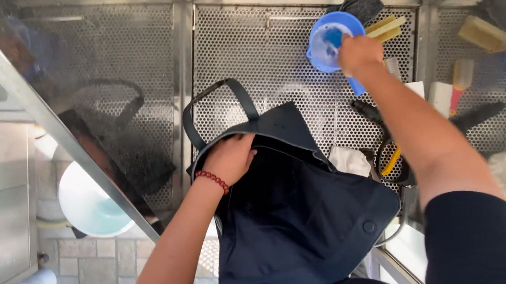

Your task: Cleaning the interior and exterior of a leather bag using a brush, cloth, and cleaning solution.

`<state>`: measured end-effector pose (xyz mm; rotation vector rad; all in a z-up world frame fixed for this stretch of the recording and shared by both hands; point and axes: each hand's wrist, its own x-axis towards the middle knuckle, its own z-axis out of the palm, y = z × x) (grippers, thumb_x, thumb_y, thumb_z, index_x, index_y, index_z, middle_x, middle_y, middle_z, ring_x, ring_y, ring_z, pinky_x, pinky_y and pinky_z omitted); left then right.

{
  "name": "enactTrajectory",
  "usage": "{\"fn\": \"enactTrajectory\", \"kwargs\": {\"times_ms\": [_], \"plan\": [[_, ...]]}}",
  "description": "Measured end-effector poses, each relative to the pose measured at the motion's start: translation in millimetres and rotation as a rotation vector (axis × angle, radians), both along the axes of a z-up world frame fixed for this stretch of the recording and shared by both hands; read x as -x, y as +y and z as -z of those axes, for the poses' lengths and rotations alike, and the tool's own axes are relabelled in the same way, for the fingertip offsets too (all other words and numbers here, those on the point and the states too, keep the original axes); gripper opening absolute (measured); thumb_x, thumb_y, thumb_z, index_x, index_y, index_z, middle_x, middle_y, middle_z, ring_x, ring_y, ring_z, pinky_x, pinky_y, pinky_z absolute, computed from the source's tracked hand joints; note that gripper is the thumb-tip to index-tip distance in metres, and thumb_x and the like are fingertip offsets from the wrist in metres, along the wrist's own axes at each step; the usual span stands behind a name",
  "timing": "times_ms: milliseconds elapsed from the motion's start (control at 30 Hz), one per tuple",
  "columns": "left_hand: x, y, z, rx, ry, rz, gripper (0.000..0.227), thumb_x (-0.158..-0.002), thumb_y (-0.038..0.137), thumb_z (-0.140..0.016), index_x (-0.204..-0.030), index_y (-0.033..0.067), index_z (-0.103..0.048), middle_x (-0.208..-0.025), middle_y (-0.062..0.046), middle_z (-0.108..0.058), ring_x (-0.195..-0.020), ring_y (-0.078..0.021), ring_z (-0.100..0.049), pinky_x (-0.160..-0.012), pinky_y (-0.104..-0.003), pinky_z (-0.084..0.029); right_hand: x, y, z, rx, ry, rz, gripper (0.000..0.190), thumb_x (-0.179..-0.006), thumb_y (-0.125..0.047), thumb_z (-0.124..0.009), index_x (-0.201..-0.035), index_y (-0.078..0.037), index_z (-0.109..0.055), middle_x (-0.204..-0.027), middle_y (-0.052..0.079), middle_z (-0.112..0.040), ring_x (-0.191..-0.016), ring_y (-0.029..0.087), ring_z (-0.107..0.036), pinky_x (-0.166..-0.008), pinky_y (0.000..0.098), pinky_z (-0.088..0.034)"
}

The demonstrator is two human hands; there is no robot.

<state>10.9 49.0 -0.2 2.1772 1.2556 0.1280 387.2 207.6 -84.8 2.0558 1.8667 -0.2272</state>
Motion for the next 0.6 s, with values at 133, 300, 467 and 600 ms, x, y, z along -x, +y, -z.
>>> {"fn": "enactTrajectory", "kwargs": {"times_ms": [133, 300, 467, 600], "plan": [[-2.2, 5.2, 2.4, 0.046, -0.055, -0.056, 0.023, -0.092, 0.024, -0.068, -0.11, 0.0109, -0.075, -0.101, -0.015, -0.075, -0.091, -0.0364, -0.071, -0.082, -0.047, -0.056, -6.9, -2.6, -76.9, 0.065, -0.029, 0.046, 0.035, -0.107, -0.038, -0.051, -0.123, -0.016, -0.074, -0.109, 0.015, -0.076, -0.101, 0.033, -0.075, -0.09, 0.0518, -0.056], [2.5, 5.0, 8.0, 0.093, -0.118, -0.109, 0.024, -0.094, 0.028, -0.066, -0.104, 0.0087, -0.077, -0.097, -0.017, -0.074, -0.088, -0.0377, -0.07, -0.08, -0.048, -0.055, -24.1, -1.8, -151.7, -0.134, 0.033, -0.116, 0.028, -0.101, -0.044, -0.063, -0.116, -0.027, -0.081, -0.105, 0.013, -0.076, -0.1, 0.036, -0.071, -0.085, 0.0548, -0.054], [-1.5, 11.9, -11.6, 0.148, -0.066, -0.139, 0.023, -0.094, 0.027, -0.066, -0.104, 0.0099, -0.077, -0.095, -0.017, -0.075, -0.088, -0.0366, -0.071, -0.082, -0.047, -0.055, -35.5, -33.6, -177.2, -0.493, 0.156, -0.448, 0.021, -0.108, -0.03, -0.066, -0.11, -0.013, -0.078, -0.088, 0.01, -0.075, -0.081, 0.032, -0.071, -0.071, 0.0461, -0.055], [-9.7, 14.8, -8.1, 0.093, -0.09, -0.199, 0.023, -0.09, 0.024, -0.068, -0.105, 0.0098, -0.077, -0.1, -0.015, -0.076, -0.092, -0.0345, -0.071, -0.083, -0.047, -0.055, 0.0, -56.2, -194.8, -0.75, 0.341, -0.316, 0.024, -0.105, -0.017, -0.062, -0.118, -0.003, -0.078, -0.087, 0.019, -0.074, -0.072, 0.038, -0.069, -0.068, 0.0531, -0.054]]}}
